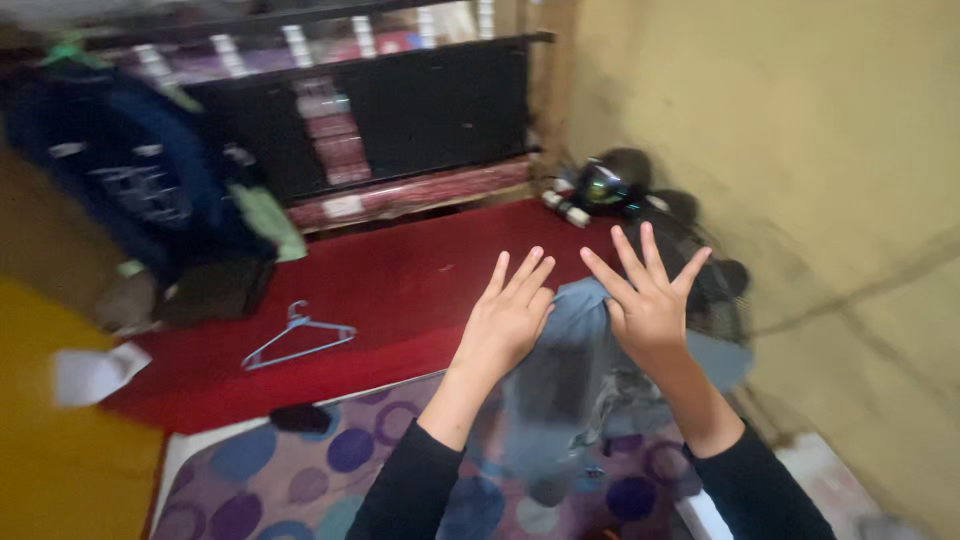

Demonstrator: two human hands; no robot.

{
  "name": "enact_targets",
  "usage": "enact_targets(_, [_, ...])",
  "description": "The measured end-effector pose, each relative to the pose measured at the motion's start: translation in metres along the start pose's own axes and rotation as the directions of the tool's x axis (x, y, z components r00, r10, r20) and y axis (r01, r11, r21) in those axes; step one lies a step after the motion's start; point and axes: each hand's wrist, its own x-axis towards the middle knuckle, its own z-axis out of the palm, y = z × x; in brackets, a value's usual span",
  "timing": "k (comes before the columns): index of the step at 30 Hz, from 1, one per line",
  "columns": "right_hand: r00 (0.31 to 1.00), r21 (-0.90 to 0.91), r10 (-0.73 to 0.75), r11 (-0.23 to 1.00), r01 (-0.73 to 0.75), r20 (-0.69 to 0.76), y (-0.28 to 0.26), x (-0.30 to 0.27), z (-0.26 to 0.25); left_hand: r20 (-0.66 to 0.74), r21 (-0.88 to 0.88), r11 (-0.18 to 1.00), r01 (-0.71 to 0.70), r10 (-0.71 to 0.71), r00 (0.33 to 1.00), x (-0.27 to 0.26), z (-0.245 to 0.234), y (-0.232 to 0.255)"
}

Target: The person untangles a power cord and wraps it around an iron, then handles a white ball and several shirts, placing the shirts on hangers and hanging them on a rack before showing a black glove and sweeping a counter with a brush.

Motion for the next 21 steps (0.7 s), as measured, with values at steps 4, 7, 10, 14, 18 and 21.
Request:
enact_targets(4, [0.997, 0.122, -0.081, 0.989, 0.080, 0.007, -0.041, 0.025, 0.032, 0.006, 0.122, 0.987, 0.101, -0.103, 0.995, -0.032, -0.032, -0.029])
enact_targets(7, [0.989, 0.182, -0.149, 0.972, 0.149, -0.012, -0.063, 0.043, 0.056, -0.013, 0.146, 0.974, 0.173, -0.173, 0.985, -0.050, -0.049, -0.044])
enact_targets(10, [0.979, 0.254, -0.204, 0.946, 0.201, -0.016, -0.085, 0.056, 0.075, -0.061, 0.173, 0.959, 0.226, -0.219, 0.974, -0.065, -0.061, -0.056])
enact_targets(14, [0.951, 0.272, -0.306, 0.911, 0.309, -0.054, -0.105, 0.079, 0.100, -0.073, 0.217, 0.930, 0.296, -0.287, 0.955, -0.072, -0.069, -0.075])
enact_targets(18, [0.900, 0.280, -0.420, 0.855, 0.436, -0.120, -0.120, 0.109, 0.124, -0.045, 0.300, 0.869, 0.394, -0.400, 0.915, -0.074, -0.071, -0.097])
enact_targets(21, [0.855, 0.286, -0.502, 0.806, 0.518, -0.133, -0.128, 0.130, 0.139, -0.083, 0.353, 0.827, 0.437, -0.437, 0.895, -0.075, -0.076, -0.112])
